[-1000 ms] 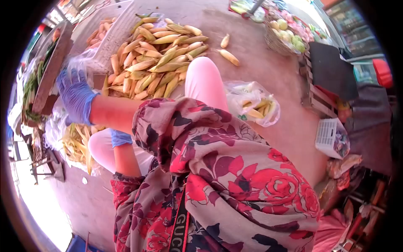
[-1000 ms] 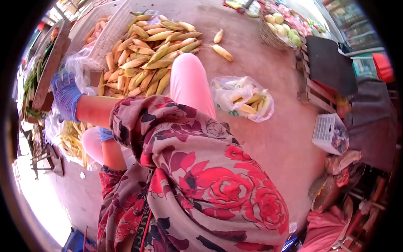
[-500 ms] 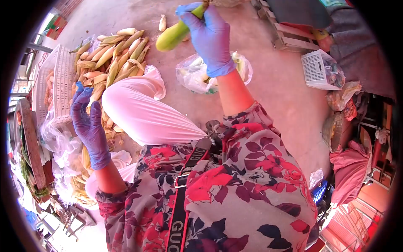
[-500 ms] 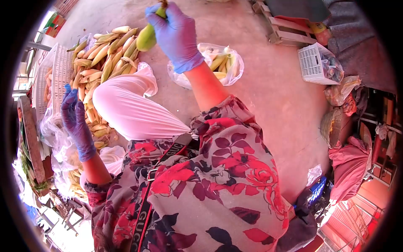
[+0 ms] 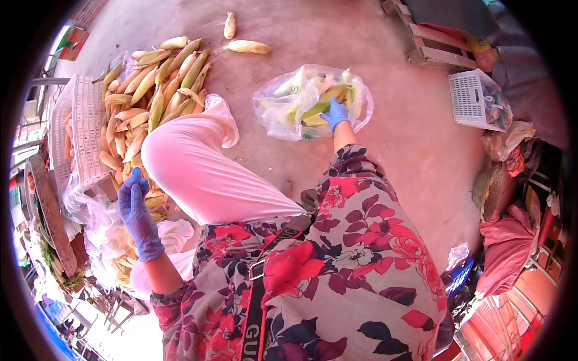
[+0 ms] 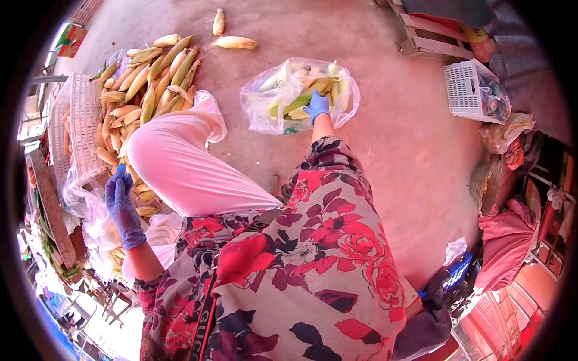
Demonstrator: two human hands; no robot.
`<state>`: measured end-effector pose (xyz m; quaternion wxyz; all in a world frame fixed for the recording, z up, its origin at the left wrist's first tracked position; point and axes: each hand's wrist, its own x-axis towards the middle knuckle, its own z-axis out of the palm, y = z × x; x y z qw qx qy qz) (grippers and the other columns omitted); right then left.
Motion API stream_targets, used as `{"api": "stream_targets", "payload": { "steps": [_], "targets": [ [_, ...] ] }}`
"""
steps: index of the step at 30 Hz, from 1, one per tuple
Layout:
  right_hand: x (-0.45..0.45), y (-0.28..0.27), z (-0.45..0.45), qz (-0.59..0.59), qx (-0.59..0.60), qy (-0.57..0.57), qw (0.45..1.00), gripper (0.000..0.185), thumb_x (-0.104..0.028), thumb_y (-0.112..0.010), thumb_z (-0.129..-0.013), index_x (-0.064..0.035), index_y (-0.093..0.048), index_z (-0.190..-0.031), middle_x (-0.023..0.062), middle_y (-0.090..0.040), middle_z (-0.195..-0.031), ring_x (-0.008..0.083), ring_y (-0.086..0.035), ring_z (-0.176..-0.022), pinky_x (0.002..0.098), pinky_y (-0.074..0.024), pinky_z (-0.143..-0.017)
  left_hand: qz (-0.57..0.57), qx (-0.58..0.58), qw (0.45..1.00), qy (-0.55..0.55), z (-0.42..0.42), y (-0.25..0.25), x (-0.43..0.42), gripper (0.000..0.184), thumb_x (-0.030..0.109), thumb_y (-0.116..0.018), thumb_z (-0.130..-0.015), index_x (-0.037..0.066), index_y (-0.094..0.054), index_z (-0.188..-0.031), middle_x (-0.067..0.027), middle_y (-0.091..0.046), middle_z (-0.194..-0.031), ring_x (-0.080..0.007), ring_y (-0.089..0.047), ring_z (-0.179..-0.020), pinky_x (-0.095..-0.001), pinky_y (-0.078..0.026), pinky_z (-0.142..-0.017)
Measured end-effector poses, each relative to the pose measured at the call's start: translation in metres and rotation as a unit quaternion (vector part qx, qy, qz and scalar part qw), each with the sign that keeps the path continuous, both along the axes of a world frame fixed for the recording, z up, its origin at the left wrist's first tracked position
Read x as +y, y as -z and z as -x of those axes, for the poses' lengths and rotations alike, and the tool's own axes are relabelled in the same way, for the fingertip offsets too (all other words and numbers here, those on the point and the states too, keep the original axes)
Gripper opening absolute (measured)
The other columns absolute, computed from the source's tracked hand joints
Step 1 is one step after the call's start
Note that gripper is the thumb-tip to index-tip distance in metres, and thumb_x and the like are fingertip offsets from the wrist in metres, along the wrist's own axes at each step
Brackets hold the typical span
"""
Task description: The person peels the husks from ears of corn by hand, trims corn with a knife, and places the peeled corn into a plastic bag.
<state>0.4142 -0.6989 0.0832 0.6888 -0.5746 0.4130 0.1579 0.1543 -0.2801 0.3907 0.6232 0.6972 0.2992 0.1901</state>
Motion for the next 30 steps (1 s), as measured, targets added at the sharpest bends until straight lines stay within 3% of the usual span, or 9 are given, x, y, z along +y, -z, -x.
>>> {"api": "stream_targets", "payload": {
  "steps": [5, 7, 9, 13, 16, 19, 24, 27, 30],
  "targets": [
    [0.058, 0.019, 0.024, -0.137, 0.018, -0.202, 0.970, 0.075, -0.062, -0.049, -0.080, -0.0077, -0.037, -0.131, 0.0161, -0.048, -0.122, 0.0278, -0.049, -0.110, 0.0384, -0.0396, -0.093, 0.013, 0.015, 0.999, 0.034, -0.016, 0.005, -0.008, 0.020, 0.007, -0.047, -0.090, 0.000, -0.055, -0.108, -0.0101, -0.057, -0.115, -0.0136, -0.056, -0.093, -0.0267, -0.044, -0.086],
    [0.082, 0.006, 0.034, -0.126, 0.018, -0.259, 0.957, 0.067, -0.053, -0.051, -0.084, -0.0073, -0.038, -0.131, 0.0136, -0.050, -0.118, 0.0233, -0.056, -0.098, 0.0318, -0.0451, -0.084, 0.017, 0.022, 0.999, 0.041, -0.012, 0.009, -0.002, 0.020, 0.007, -0.047, -0.091, 0.001, -0.056, -0.108, -0.0100, -0.057, -0.115, -0.0139, -0.056, -0.093, -0.0268, -0.044, -0.086],
    [0.126, 0.013, 0.041, -0.078, -0.189, -0.274, 0.940, 0.060, -0.033, -0.057, -0.086, -0.0055, -0.031, -0.134, 0.0133, -0.052, -0.115, 0.0210, -0.060, -0.082, 0.0318, -0.0513, -0.069, 0.027, 0.019, 0.999, 0.041, -0.007, 0.015, 0.007, 0.020, 0.008, -0.048, -0.090, 0.001, -0.056, -0.107, -0.0098, -0.057, -0.115, -0.0140, -0.056, -0.094, -0.0268, -0.044, -0.086],
    [0.218, -0.107, 0.041, -0.150, -0.216, -0.310, 0.914, 0.082, -0.006, -0.050, -0.083, -0.0024, 0.012, -0.136, 0.0226, -0.049, -0.117, 0.0273, -0.057, -0.095, 0.0339, -0.0464, -0.085, 0.042, 0.014, 0.999, 0.014, -0.002, 0.014, 0.020, 0.020, 0.009, -0.049, -0.090, 0.001, -0.057, -0.107, -0.0095, -0.057, -0.114, -0.0137, -0.056, -0.095, -0.0261, -0.044, -0.086],
    [0.270, -0.057, 0.013, 0.015, -0.410, -0.286, 0.866, 0.082, -0.002, -0.048, -0.079, -0.0005, 0.015, -0.132, 0.0265, -0.047, -0.120, 0.0320, -0.056, -0.100, 0.0344, -0.0419, -0.091, 0.044, -0.007, 0.999, 0.002, 0.006, 0.009, 0.030, 0.020, 0.008, -0.050, -0.090, 0.001, -0.057, -0.108, -0.0087, -0.058, -0.113, -0.0128, -0.056, -0.095, -0.0252, -0.044, -0.086],
    [0.261, -0.054, 0.010, 0.112, -0.352, -0.366, 0.854, 0.081, -0.004, -0.049, -0.076, 0.0021, 0.012, -0.129, 0.0289, -0.050, -0.115, 0.0367, -0.057, -0.098, 0.0349, -0.0401, -0.093, 0.036, -0.009, 0.999, 0.007, 0.021, 0.009, 0.045, 0.021, 0.009, -0.050, -0.090, 0.002, -0.057, -0.108, -0.0076, -0.059, -0.111, -0.0125, -0.056, -0.093, -0.0245, -0.044, -0.085],
    [0.210, -0.090, 0.001, 0.277, -0.237, -0.495, 0.788, 0.048, -0.031, -0.052, -0.075, -0.0014, -0.047, -0.112, 0.0269, -0.059, -0.094, 0.0421, -0.056, -0.091, 0.0441, -0.0439, -0.079, 0.047, 0.015, 0.998, -0.033, 0.065, 0.013, 0.093, 0.020, 0.012, -0.056, -0.087, 0.001, -0.059, -0.104, -0.0060, -0.061, -0.104, -0.0113, -0.057, -0.087, -0.0250, -0.045, -0.080],
    [0.213, -0.160, -0.027, 0.520, -0.225, -0.604, 0.560, 0.040, -0.033, -0.053, -0.077, -0.0004, -0.060, -0.098, 0.0233, -0.060, -0.098, 0.0371, -0.058, -0.090, 0.0442, -0.0453, -0.078, 0.045, 0.035, 0.997, -0.048, 0.102, 0.031, 0.142, 0.019, 0.014, -0.055, -0.088, 0.001, -0.059, -0.102, -0.0056, -0.061, -0.102, -0.0117, -0.057, -0.087, -0.0248, -0.045, -0.079],
    [0.270, -0.234, -0.041, 0.586, -0.398, -0.495, 0.503, 0.039, -0.033, -0.054, -0.080, -0.0006, -0.062, -0.100, 0.0204, -0.062, -0.098, 0.0343, -0.060, -0.089, 0.0426, -0.0461, -0.079, 0.017, 0.050, 0.997, -0.063, 0.127, 0.038, 0.186, 0.019, 0.015, -0.055, -0.088, 0.001, -0.060, -0.099, -0.0044, -0.063, -0.096, -0.0101, -0.056, -0.082, -0.0238, -0.045, -0.075]
  ]
}}
